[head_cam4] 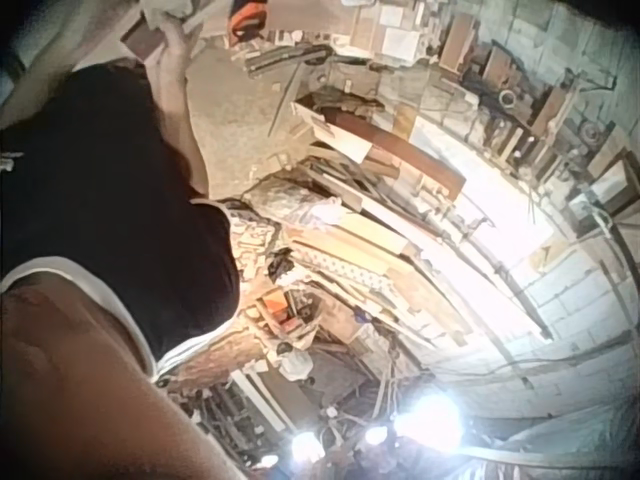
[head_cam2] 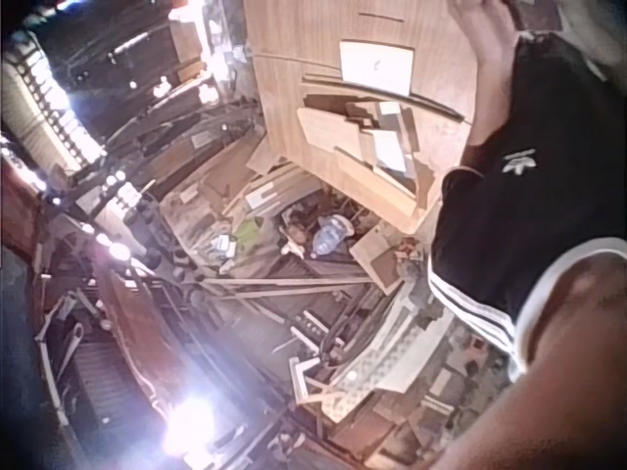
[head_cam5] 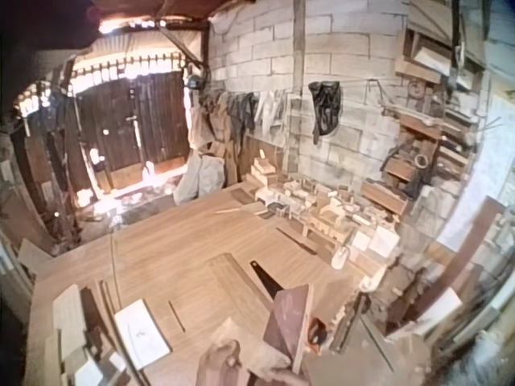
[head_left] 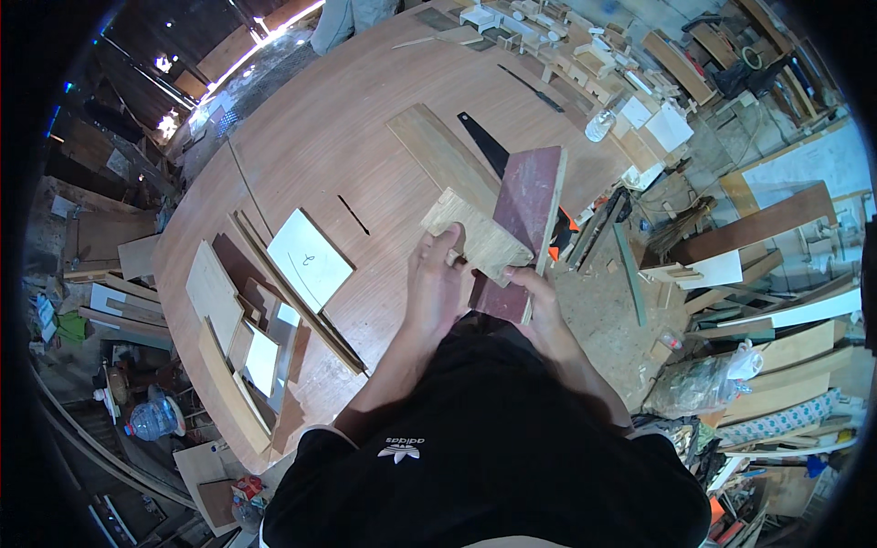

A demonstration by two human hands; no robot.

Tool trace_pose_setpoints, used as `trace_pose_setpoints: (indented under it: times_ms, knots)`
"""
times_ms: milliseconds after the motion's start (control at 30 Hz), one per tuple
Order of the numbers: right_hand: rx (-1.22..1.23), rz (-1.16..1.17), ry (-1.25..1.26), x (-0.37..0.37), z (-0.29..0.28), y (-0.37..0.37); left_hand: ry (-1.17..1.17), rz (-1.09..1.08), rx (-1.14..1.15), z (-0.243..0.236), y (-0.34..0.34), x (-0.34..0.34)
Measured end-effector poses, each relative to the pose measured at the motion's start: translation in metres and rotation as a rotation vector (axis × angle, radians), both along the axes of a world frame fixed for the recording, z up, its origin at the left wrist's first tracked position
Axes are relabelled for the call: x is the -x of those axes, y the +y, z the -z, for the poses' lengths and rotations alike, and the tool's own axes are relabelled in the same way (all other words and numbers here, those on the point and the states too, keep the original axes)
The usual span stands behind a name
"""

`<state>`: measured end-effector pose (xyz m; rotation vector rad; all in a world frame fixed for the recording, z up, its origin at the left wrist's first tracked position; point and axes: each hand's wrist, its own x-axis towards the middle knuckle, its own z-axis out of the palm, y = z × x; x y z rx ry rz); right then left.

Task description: Sawing a wooden board with a hand saw in a workshop environment.

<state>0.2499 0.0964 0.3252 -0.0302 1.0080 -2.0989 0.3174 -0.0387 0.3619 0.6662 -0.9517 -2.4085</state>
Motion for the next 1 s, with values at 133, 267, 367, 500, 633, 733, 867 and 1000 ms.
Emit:
trace_pose_setpoints:
  times_ms: [133, 267, 367, 500, 633, 733, 867, 1000]
  knots:
    - [0.064, -0.026, 0.054, 0.023, -0.011, 0.008, -0.049, 0.288, 0.169, -0.010, -0.028, -0.010]
    - [-0.100, -0.166, 0.173, 0.050, -0.016, 0.021, -0.390, 0.763, 0.686, -0.046, -0.047, -0.023]
    - [-0.089, -0.205, 0.235, 0.058, -0.015, 0.024, -0.258, 0.988, 0.811, -0.019, -0.052, -0.023]
    - [-0.155, -0.292, 0.357, 0.064, -0.011, 0.026, -0.241, 1.142, 0.829, -0.013, -0.052, -0.024]
    - [-0.168, -0.329, 0.386, 0.064, -0.010, 0.022, -0.415, 1.026, 0.615, -0.033, -0.038, -0.025]
    - [-0.130, -0.404, 0.335, 0.065, -0.009, 0.019, -0.332, 0.915, 0.656, -0.019, -0.035, -0.026]
    - [-0.146, -0.362, 0.339, 0.056, -0.010, 0.012, -0.220, 0.890, 0.802, -0.003, -0.034, -0.021]
    - [-0.205, -0.275, 0.619, 0.057, -0.014, 0.010, -0.433, 0.727, 0.482, -0.006, -0.026, -0.011]
